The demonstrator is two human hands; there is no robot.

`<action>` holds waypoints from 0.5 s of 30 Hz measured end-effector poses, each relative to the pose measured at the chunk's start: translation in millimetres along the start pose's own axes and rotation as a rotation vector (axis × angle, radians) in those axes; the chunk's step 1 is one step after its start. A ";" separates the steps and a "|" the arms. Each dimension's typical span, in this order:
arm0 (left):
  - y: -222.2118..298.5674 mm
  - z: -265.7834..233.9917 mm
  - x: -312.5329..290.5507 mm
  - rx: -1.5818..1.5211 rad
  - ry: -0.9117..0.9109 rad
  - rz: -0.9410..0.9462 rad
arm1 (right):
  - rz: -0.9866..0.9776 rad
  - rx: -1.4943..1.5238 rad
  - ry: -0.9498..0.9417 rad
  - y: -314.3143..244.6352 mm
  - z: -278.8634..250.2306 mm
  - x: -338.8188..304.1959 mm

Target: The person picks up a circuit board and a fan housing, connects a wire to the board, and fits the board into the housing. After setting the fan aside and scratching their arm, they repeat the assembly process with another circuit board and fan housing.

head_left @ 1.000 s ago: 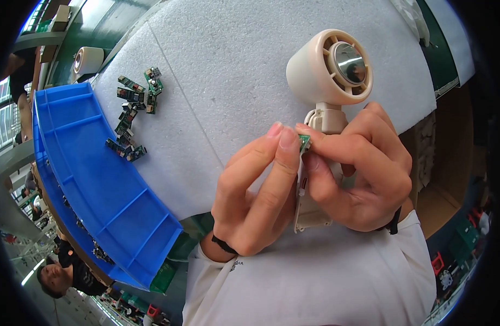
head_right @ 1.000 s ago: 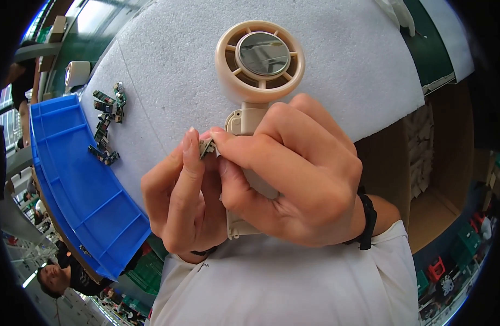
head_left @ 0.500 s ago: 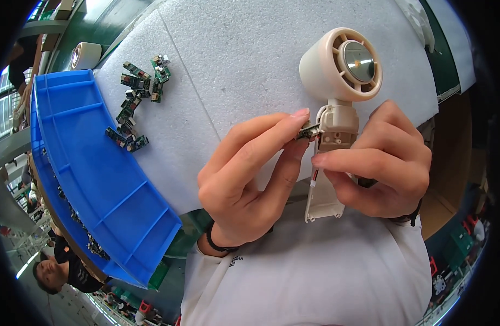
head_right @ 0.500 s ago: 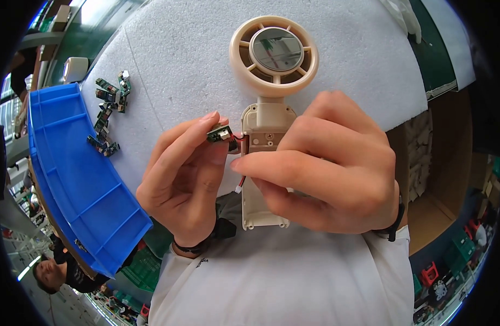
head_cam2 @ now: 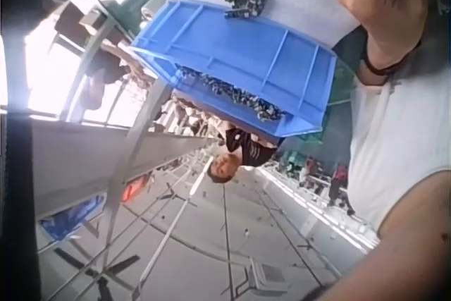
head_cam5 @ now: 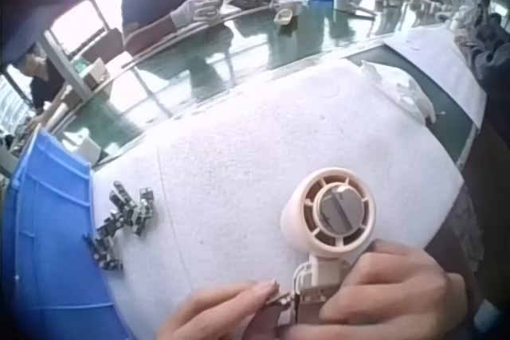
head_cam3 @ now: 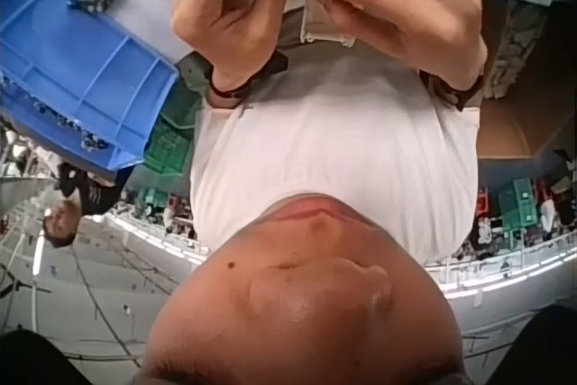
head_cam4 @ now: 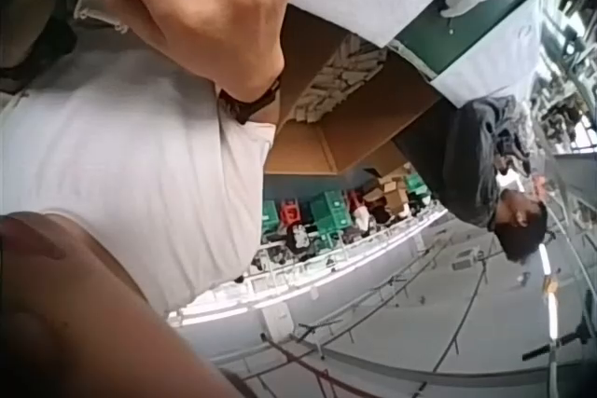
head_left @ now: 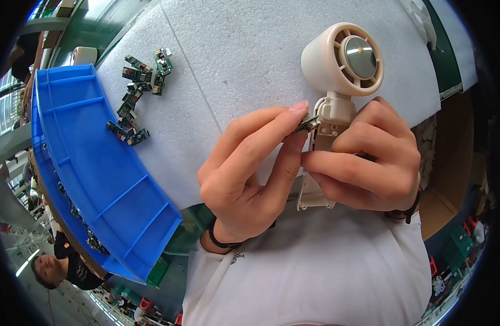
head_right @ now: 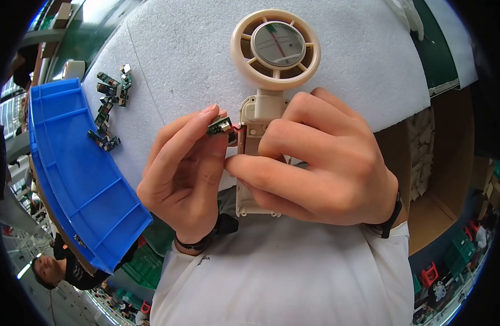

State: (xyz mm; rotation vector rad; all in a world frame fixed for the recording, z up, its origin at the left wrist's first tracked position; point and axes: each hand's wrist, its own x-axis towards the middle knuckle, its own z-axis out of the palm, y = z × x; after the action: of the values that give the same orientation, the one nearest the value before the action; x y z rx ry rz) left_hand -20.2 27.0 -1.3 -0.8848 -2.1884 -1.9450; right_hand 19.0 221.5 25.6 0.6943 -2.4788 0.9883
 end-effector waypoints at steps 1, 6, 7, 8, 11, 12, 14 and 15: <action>1.5 -0.3 0.3 -0.011 -0.005 -0.023 | -0.002 -0.007 -0.009 -0.5 0.0 0.1; 3.4 5.4 2.7 -0.047 0.047 -0.075 | -0.020 0.084 -0.082 6.0 -7.7 8.0; 3.4 6.4 3.3 -0.054 0.082 -0.078 | -0.016 0.082 -0.078 5.5 -7.7 7.6; 4.1 6.3 4.2 -0.055 0.076 -0.077 | 0.012 0.117 -0.063 5.0 -7.3 7.1; 6.6 5.8 5.4 -0.054 0.068 -0.090 | 0.056 0.190 -0.036 4.9 -8.0 6.7; 6.0 5.8 5.2 -0.053 0.067 -0.089 | 0.107 0.187 -0.026 3.6 -11.6 6.1; 4.1 6.7 3.8 -0.065 0.077 -0.086 | 0.210 0.179 -0.007 0.2 -17.5 4.3; 3.6 7.3 3.1 -0.072 0.082 -0.085 | 0.209 0.178 -0.007 -1.7 -17.9 3.6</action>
State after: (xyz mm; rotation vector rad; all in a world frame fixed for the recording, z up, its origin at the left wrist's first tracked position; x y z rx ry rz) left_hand -18.9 35.0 1.8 -0.7184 -2.1569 -2.0706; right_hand 20.0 232.2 40.5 0.4971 -2.5297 1.2972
